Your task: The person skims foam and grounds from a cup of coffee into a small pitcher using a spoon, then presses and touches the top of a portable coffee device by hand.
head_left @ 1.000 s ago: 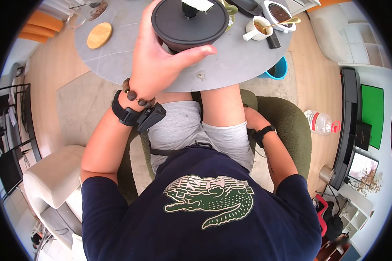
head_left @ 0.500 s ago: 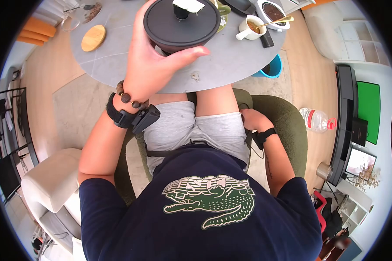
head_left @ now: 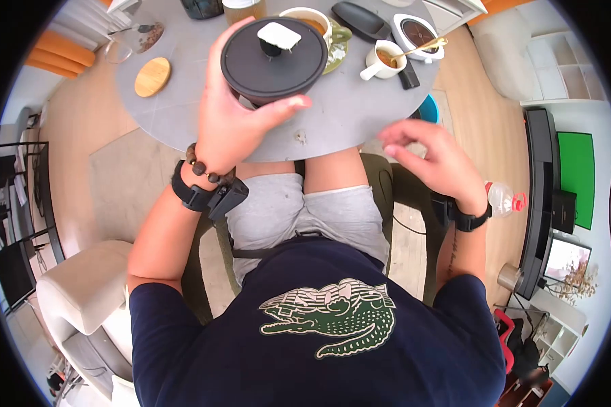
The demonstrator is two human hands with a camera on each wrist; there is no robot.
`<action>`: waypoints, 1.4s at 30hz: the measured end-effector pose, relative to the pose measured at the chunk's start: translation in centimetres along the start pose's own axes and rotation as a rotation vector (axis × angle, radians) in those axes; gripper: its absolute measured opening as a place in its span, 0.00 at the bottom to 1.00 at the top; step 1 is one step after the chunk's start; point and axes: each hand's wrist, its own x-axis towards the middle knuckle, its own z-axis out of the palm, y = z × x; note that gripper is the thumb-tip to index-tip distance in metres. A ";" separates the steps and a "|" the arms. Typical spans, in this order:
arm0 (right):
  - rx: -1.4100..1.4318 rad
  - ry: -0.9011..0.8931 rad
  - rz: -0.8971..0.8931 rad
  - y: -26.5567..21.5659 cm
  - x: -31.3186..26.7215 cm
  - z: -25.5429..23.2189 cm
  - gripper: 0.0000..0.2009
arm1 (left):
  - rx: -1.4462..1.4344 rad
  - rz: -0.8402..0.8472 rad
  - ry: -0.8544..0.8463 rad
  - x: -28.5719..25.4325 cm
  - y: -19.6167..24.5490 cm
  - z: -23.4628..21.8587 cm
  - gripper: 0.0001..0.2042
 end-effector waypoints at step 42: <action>0.627 0.094 -0.756 -8.4 15.7 1.4 0.24 | 0.068 -0.055 0.006 -0.2 1.3 -0.6 0.59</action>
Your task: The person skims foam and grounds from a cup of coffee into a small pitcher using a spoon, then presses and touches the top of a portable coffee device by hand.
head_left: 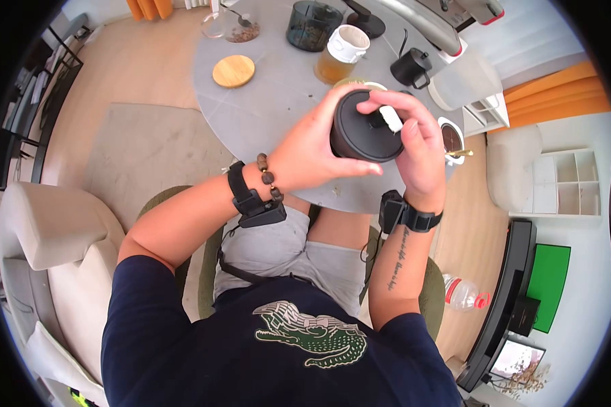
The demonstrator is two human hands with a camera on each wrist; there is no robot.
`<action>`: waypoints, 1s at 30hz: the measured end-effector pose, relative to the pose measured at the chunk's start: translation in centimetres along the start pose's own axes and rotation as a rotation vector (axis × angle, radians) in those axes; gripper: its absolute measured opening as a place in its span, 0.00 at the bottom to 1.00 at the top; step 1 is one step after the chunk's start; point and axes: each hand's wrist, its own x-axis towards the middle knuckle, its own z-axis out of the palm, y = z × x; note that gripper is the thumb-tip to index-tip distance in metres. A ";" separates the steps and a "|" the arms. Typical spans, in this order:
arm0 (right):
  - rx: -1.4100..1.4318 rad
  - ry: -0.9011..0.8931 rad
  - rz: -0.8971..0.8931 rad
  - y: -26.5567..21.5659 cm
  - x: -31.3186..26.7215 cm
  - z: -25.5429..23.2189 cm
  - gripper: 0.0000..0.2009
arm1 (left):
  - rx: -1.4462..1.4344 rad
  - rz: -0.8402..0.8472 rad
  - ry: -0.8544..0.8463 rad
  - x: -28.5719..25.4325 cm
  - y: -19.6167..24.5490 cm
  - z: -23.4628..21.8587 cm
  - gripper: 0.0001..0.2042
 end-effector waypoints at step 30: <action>-0.006 -0.134 0.150 -2.5 1.1 -1.1 0.20 | -0.007 -0.080 -0.052 -0.1 0.6 -0.4 0.60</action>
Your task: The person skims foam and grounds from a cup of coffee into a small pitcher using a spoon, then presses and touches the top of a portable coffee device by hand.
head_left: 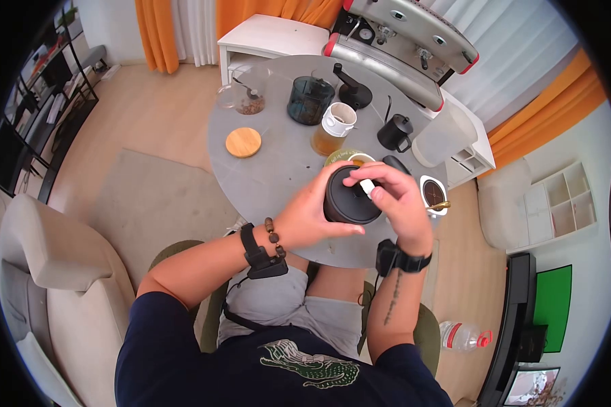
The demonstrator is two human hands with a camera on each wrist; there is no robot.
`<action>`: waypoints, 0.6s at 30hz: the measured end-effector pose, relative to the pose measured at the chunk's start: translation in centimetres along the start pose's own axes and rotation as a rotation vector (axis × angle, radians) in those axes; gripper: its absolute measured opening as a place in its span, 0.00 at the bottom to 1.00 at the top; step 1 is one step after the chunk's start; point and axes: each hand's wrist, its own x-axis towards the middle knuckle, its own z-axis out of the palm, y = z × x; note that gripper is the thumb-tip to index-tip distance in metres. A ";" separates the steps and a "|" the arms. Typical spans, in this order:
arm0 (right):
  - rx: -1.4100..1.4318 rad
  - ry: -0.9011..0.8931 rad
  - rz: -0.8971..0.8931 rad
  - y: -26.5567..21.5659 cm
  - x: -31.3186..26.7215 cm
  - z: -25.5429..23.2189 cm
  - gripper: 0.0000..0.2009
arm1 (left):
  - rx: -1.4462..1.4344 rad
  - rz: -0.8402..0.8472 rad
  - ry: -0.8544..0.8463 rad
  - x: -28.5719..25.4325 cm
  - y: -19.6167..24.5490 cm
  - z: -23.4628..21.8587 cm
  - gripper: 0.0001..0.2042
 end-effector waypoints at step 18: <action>0.094 0.264 -0.063 2.0 0.0 1.9 0.22 | 0.036 0.072 0.034 0.2 -0.7 0.4 0.58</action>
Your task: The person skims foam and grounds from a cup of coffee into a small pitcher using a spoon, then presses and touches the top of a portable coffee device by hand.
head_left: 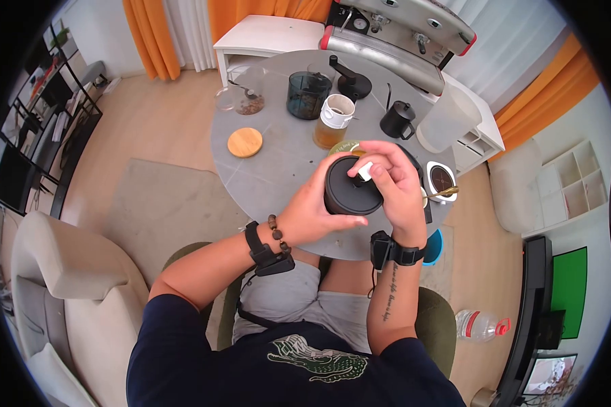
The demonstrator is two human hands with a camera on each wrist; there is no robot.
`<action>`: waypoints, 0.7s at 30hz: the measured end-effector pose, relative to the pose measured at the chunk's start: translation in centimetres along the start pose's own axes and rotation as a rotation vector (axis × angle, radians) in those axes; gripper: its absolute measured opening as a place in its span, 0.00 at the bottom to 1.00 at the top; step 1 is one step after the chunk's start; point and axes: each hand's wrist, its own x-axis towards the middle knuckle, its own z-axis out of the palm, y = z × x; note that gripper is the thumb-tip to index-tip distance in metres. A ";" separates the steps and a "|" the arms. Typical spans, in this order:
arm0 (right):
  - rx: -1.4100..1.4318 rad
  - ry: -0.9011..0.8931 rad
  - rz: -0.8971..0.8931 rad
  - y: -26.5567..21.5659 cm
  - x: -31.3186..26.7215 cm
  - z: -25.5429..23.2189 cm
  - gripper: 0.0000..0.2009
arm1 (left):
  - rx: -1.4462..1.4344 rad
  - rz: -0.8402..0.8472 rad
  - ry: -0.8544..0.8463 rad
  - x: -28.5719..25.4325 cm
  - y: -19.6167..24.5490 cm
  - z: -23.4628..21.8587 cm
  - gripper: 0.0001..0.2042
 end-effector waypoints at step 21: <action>-1.201 0.494 -0.155 -4.5 -2.5 6.7 0.19 | 0.056 -0.024 0.017 0.0 0.1 -0.1 0.56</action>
